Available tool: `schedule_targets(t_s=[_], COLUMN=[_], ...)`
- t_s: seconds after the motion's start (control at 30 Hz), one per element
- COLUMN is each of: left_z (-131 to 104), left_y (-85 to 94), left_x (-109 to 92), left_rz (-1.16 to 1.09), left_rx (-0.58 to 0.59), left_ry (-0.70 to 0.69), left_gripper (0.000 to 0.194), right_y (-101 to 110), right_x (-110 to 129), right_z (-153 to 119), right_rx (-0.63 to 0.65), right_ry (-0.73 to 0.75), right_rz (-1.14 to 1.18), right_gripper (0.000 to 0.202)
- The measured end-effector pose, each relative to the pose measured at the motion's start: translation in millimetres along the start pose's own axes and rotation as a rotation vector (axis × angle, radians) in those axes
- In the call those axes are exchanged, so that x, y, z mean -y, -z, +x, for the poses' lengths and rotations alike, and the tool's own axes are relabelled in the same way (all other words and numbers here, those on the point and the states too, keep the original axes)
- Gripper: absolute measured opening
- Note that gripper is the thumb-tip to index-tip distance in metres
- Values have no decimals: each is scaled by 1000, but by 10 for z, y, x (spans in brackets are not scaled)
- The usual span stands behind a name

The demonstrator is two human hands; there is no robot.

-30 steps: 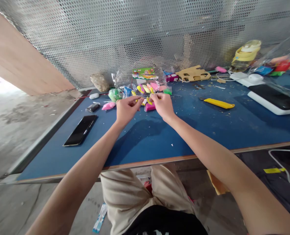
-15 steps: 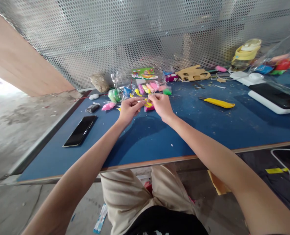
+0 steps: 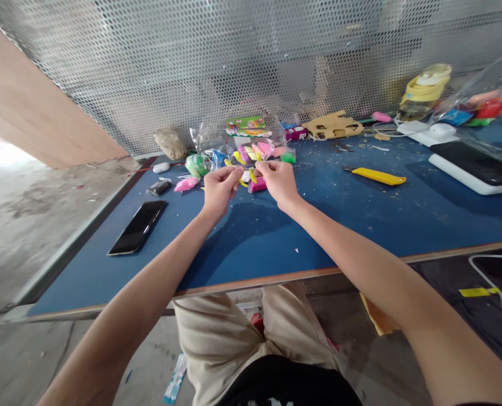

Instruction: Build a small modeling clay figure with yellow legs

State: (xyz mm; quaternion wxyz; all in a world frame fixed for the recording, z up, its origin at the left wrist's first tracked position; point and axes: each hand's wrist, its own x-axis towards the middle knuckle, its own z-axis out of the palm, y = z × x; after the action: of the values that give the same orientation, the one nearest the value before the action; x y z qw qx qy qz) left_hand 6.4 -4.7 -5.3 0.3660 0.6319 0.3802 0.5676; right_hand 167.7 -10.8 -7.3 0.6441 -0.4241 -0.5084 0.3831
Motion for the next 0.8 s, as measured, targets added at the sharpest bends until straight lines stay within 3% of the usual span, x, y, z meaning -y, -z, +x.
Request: schedule_targets(t_s=[0.1,0.27,0.4,0.5,0.63,0.8], left_z=[29,51,66,90,98,90], left_y=[25,59,72,77,64,46], left_x=[21,13,30,65,91,105], left_rz=[34,94,66,3,-123,-105], left_rx=[1,-26,-41,8,93,83], left_ry=[25,-41,-23,80,240,169], left_gripper=[20,27,24,20,22,25], right_y=[27,56,29,20,30,38], right_x=[9,68,41,4,1,25], right_z=[3,-29,-22,0,12,-3], right_rx=[-7,39,34,32,50,60], right_ry=[31,239,106,-17,-2,31], right_rz=[-60,-249,-145,-60,-42,-40], right_gripper=[32,36,36,34,33,34])
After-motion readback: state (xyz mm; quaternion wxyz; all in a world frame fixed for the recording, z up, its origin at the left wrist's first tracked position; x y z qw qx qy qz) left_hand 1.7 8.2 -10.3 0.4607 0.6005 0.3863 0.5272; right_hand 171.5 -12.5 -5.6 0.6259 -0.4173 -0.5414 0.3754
